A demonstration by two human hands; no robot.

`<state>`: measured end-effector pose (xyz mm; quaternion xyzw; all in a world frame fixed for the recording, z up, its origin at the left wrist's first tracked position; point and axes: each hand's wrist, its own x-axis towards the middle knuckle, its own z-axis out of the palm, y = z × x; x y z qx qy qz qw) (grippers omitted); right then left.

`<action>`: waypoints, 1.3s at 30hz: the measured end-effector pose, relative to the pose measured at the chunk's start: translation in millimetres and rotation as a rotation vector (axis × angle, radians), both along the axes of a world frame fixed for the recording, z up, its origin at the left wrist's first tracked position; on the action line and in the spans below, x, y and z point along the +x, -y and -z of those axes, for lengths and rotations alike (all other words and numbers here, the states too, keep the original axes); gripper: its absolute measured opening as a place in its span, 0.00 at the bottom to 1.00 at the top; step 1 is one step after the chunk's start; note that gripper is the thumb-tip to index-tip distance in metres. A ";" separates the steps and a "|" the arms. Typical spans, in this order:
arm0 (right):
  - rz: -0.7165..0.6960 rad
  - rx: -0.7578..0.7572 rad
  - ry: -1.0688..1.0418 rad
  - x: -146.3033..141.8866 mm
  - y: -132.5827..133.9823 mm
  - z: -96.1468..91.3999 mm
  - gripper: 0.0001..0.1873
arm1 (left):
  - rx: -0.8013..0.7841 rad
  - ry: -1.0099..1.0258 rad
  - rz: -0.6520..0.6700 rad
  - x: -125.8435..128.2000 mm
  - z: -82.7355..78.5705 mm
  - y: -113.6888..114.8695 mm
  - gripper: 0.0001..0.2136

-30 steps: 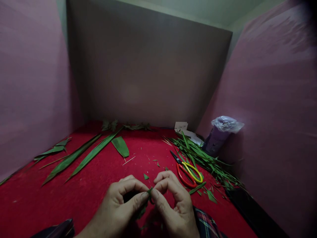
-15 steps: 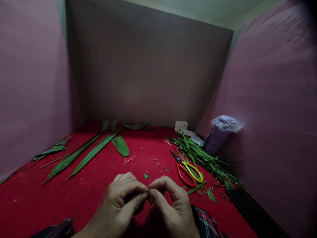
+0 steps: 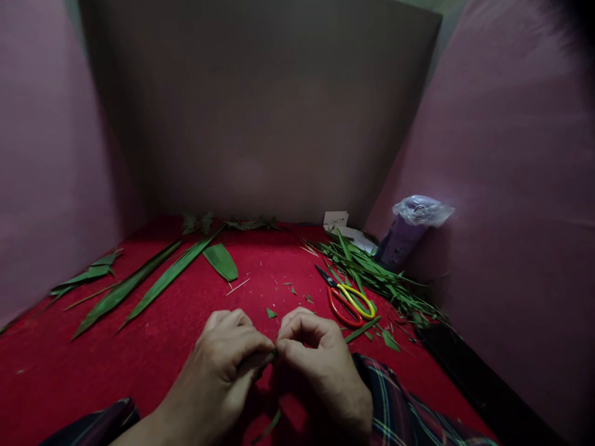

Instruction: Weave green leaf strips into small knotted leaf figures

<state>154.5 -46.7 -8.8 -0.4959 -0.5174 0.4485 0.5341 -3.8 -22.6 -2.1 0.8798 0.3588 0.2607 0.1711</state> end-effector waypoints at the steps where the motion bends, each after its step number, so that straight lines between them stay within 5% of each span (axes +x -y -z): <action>1: 0.017 0.002 0.015 -0.2 0.1 0.3 0.07 | 0.038 -0.033 0.011 -0.1 0.0 0.1 0.10; 6: -0.054 -0.134 -0.118 1.7 -2.2 2.9 0.06 | 0.123 -0.104 0.029 -0.9 0.1 1.1 0.09; 13: -0.176 -0.317 -0.302 9.2 -7.8 3.7 0.05 | -0.310 0.188 -0.022 1.5 3.0 0.3 0.09; 18: -0.195 -0.315 -0.304 11.4 -8.5 0.7 0.09 | -0.432 0.282 -0.046 3.5 -1.0 1.1 0.08; 25: -0.104 -0.133 -0.173 9.9 -7.4 2.2 0.20 | -1.023 0.666 -0.174 5.1 -1.7 -1.5 0.08; 30: -0.026 0.164 0.139 6.1 2.5 1.6 0.15 | -0.998 0.767 -0.210 1.8 -2.8 -5.6 0.11; 39: -0.017 0.234 0.156 2.5 4.9 0.9 0.06 | -1.045 0.809 -0.237 1.0 -4.5 -4.2 0.12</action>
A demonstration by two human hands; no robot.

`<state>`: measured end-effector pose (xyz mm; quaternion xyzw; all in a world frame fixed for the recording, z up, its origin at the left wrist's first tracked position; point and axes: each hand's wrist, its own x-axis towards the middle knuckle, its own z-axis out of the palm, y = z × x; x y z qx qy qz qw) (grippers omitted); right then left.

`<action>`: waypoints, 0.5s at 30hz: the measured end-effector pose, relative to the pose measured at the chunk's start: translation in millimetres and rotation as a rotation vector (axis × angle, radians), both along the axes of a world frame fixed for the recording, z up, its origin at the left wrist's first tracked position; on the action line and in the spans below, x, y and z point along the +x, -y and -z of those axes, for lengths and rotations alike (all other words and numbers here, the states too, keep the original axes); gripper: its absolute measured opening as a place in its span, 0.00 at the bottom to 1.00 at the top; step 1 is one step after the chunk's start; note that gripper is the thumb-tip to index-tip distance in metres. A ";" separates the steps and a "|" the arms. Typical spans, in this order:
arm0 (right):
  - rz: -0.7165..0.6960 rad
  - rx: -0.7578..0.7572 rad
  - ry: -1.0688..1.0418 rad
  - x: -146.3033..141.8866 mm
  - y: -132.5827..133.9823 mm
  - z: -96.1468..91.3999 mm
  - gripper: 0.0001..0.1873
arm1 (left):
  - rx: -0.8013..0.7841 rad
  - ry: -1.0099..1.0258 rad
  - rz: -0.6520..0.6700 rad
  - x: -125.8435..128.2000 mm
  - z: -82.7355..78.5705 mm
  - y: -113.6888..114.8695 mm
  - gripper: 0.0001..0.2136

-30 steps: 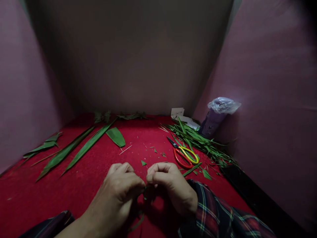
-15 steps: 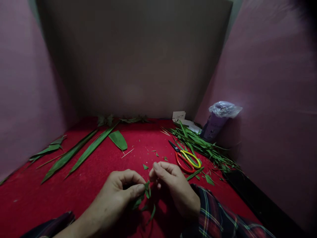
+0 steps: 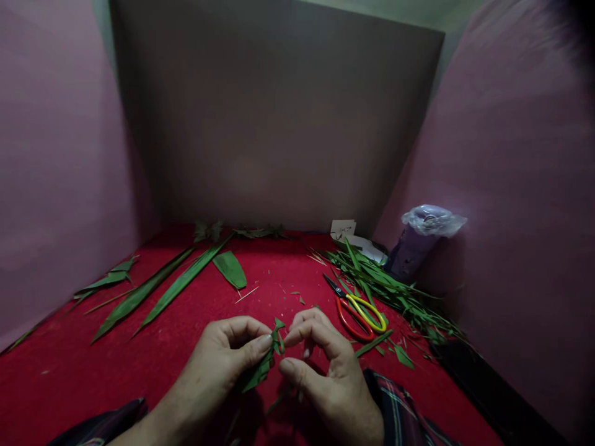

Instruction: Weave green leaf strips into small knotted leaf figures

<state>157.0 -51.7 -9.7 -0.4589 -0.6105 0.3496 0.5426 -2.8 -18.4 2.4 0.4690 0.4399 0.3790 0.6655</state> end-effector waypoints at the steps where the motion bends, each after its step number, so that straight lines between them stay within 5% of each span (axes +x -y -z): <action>1: -0.006 0.001 -0.004 0.1 0.0 0.5 0.05 | -0.014 0.007 0.005 0.1 1.1 0.0 0.12; 15: -0.025 0.028 -0.021 -1.2 0.0 3.1 0.05 | 0.025 -0.006 -0.023 2.7 6.6 -0.6 0.13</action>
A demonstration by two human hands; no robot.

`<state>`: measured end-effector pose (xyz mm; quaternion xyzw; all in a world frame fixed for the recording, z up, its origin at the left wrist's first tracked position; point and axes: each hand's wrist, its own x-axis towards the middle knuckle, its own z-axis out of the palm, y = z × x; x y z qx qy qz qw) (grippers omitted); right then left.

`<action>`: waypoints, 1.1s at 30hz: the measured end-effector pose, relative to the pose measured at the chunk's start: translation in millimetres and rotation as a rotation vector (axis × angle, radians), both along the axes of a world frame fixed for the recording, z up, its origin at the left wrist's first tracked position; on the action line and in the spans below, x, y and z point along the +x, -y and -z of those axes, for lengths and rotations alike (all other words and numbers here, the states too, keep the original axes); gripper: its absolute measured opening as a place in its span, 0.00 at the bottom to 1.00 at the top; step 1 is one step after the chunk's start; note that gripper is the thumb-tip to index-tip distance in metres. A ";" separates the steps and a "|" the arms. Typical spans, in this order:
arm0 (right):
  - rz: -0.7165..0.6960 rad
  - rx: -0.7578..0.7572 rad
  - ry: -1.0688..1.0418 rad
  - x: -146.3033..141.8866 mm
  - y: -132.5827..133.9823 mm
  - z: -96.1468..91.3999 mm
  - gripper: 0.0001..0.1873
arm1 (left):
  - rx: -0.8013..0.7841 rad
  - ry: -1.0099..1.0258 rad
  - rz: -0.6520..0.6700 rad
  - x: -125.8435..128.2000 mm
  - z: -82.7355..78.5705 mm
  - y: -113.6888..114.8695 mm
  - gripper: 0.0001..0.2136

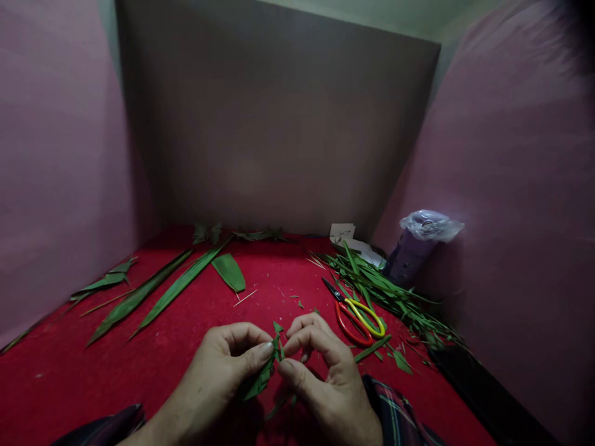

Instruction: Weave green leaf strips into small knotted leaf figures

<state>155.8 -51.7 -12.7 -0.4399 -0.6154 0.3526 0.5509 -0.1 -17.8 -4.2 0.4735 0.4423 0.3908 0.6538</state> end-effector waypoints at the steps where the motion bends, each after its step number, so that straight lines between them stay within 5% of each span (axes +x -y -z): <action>1: 0.001 0.003 0.006 0.1 0.2 0.3 0.05 | 0.003 0.008 -0.002 0.1 1.3 0.1 0.13; 14: 0.023 -0.132 0.007 -1.1 -3.2 -3.7 0.08 | 0.045 -0.024 0.007 1.9 -3.3 3.6 0.12; 33: 0.059 -0.092 0.080 -1.4 -1.5 -1.1 0.09 | 0.042 -0.059 0.021 3.9 -6.3 7.7 0.11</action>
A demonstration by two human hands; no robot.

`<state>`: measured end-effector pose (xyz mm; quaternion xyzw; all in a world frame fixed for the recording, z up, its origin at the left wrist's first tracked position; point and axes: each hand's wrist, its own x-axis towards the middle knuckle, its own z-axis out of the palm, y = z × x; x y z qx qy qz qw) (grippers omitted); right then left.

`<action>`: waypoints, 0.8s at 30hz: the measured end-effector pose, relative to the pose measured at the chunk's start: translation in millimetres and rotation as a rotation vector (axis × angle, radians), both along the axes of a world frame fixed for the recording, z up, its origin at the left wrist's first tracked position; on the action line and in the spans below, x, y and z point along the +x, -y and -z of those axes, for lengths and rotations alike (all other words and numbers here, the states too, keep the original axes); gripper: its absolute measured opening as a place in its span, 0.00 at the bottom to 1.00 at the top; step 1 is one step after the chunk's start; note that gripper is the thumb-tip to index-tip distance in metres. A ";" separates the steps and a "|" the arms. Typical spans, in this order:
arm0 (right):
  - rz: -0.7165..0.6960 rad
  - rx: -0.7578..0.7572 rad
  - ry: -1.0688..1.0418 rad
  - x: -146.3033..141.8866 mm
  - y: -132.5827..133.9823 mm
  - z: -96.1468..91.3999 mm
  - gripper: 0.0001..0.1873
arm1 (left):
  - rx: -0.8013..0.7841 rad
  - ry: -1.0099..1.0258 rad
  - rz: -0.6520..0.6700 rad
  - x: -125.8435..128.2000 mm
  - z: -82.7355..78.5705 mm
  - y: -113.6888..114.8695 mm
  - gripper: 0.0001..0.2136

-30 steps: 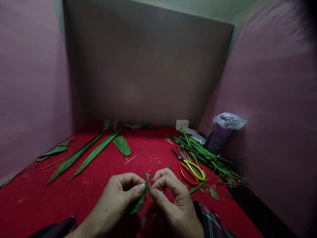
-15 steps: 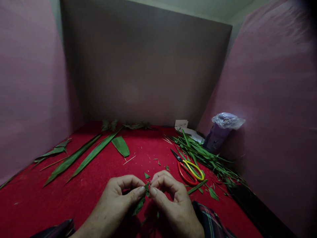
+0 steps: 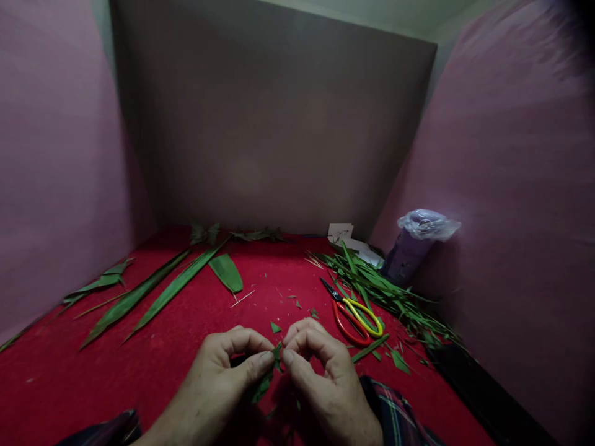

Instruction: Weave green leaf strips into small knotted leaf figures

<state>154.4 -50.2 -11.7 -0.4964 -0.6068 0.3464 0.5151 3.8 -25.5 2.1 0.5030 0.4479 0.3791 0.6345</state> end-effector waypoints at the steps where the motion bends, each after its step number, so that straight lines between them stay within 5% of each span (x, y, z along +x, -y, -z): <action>1: 0.003 0.002 0.005 0.0 -0.2 -0.3 0.09 | 0.021 -0.018 -0.004 0.0 -0.9 -0.1 0.11; 24: 0.037 0.016 0.047 1.1 -1.6 -0.9 0.07 | 0.229 -0.228 0.026 -3.0 -1.1 1.9 0.07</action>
